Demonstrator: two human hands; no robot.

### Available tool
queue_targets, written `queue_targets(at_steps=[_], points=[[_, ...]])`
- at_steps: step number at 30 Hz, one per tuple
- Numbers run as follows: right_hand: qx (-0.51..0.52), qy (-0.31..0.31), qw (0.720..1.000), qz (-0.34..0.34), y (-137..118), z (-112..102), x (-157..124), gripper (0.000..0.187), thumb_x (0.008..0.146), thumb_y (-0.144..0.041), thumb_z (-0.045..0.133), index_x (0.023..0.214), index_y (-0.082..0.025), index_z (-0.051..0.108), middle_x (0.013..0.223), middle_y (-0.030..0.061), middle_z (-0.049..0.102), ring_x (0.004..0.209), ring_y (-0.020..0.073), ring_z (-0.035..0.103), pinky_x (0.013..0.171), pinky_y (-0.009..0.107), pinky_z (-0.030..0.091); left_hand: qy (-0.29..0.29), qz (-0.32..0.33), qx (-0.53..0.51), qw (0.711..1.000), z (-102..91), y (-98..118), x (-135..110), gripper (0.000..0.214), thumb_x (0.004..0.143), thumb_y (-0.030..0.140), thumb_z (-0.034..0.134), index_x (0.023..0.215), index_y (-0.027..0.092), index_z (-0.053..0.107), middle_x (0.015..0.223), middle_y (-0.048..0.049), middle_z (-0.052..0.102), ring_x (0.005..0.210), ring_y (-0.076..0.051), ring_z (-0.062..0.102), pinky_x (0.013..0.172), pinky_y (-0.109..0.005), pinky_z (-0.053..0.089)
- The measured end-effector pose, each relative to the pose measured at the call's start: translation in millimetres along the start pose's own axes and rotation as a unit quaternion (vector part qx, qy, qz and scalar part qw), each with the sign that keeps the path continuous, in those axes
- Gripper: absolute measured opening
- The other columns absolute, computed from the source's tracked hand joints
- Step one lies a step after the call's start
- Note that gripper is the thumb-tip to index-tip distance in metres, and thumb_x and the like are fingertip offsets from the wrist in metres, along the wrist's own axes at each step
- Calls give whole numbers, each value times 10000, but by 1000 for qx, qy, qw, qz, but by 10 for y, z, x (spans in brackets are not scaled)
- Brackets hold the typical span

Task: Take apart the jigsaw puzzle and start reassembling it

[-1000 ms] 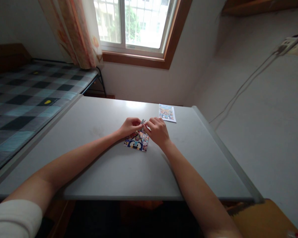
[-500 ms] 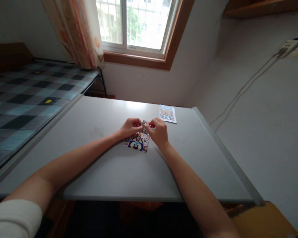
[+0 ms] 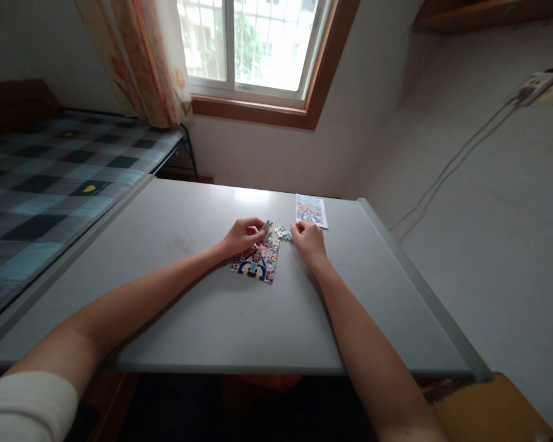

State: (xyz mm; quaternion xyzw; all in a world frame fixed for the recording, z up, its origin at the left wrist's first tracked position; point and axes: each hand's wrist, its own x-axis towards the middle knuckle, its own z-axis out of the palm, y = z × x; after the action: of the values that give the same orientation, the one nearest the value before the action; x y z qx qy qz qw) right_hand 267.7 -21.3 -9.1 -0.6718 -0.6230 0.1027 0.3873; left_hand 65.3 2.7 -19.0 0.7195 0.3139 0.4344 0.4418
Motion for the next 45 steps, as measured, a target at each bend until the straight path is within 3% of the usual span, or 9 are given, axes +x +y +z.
queue_targets(at_steps=[3,8,16,23,29,37,45], points=[[77,-8,995,-59,-95,-11,-26,338,845,-425,492,715,-163,661,718,58,643,643,157,551,648,289,427,-28,4,18,999,6,38,-10,348,770,448,663,778,100,654,672,-19,628,520,-68,530,457,-176,418],[200,-103,965,-132,-242,33,-94,318,814,-461,578,746,-169,685,726,39,651,602,130,545,575,265,437,-46,2,27,999,7,7,-18,356,783,445,651,762,90,661,631,-14,605,501,-65,485,441,-186,365],[265,-103,954,-89,-225,95,-105,263,755,-428,663,792,-170,705,722,41,690,603,134,570,573,272,459,-41,0,9,999,3,17,-12,365,777,453,665,774,88,670,676,-30,637,558,-79,522,489,-193,410],[271,-72,952,-124,-246,105,-115,251,786,-430,650,822,-189,709,783,43,686,682,147,606,621,281,475,-47,-3,-18,999,-26,22,29,378,778,473,654,752,96,658,665,-20,618,569,-80,508,508,-195,423],[258,-72,958,-102,-243,97,-124,252,787,-425,646,820,-181,702,751,42,687,635,142,590,600,285,472,-45,0,-10,999,-3,18,6,374,789,470,648,776,96,665,679,-28,624,580,-87,516,504,-198,418],[228,-63,960,-148,-254,87,-126,201,820,-381,619,838,-194,687,788,45,676,699,157,614,629,294,483,-39,8,-1,999,-16,5,19,378,788,475,644,760,99,670,672,-29,632,585,-93,517,527,-210,443],[236,-57,960,-141,-262,85,-132,180,816,-356,625,836,-188,686,781,43,684,692,155,619,626,291,481,-37,3,-12,999,-31,48,17,347,783,446,657,766,100,683,693,-35,645,599,-93,530,544,-208,443]])
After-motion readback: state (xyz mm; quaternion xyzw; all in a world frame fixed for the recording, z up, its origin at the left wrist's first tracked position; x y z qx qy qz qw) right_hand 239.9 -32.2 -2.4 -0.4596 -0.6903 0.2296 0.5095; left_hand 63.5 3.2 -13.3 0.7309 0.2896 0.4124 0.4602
